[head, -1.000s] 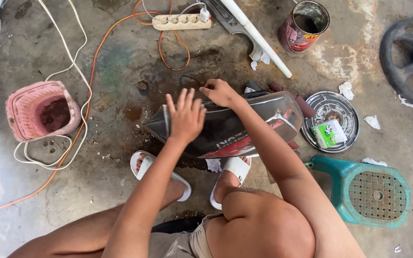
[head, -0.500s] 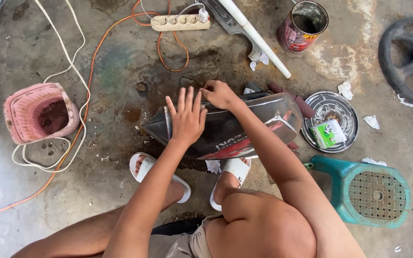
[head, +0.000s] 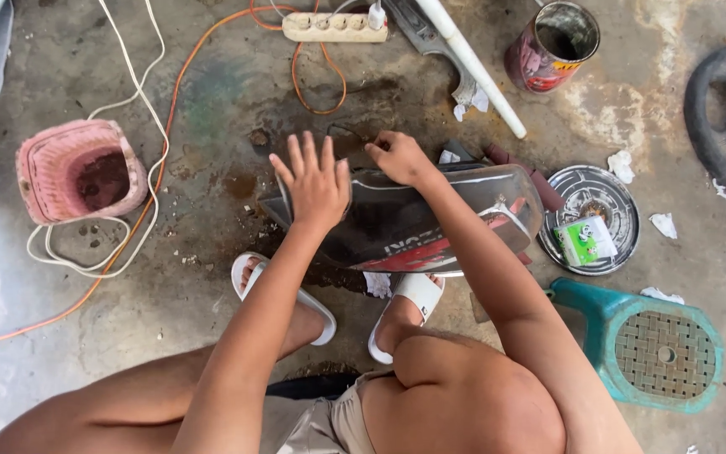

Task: The person sits cross-legged and sands a black motorcycle fairing with a sanding block. They hold the fairing steady with one hand while moving the sanding block back and forth across the surface with the other hand.

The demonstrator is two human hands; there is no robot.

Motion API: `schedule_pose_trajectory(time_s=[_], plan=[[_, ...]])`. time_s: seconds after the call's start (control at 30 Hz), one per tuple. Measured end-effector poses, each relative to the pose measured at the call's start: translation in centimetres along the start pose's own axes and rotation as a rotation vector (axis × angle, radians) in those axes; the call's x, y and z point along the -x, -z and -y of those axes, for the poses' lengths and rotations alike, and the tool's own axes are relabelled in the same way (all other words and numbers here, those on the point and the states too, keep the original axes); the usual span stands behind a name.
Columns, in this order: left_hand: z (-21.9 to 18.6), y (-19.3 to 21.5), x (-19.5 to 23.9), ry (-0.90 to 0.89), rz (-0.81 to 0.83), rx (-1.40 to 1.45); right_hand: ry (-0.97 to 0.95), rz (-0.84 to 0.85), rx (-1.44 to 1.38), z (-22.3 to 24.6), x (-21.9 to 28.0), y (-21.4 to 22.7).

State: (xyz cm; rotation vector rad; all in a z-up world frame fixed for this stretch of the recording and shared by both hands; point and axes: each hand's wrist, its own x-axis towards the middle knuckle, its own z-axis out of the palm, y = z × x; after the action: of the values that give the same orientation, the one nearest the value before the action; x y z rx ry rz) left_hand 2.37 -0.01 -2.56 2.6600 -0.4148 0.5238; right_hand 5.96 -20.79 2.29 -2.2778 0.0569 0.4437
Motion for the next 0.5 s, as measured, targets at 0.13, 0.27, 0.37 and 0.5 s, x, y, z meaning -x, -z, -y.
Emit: schedule_pose_trajectory(time_s=[0.13, 0.27, 0.37, 0.5], plan=[[-2.3, 1.2, 0.5, -0.190, 0.038, 0.071, -0.001, -0.024, -0.007, 0.0, -0.1, 0.1], [1.0, 2.2, -0.2, -0.038, 0.123, 0.056, -0.024, -0.021, 0.024, 0.1, 0.2, 0.1], [3.1, 3.4, -0.3, 0.061, 0.109, 0.055, 0.023, -0.093, 0.021, 0.8, 1.4, -0.1], [4.2, 3.6, -0.2, 0.081, 0.064, 0.039, 0.049, -0.173, 0.008, 1.0, 1.5, -0.1]])
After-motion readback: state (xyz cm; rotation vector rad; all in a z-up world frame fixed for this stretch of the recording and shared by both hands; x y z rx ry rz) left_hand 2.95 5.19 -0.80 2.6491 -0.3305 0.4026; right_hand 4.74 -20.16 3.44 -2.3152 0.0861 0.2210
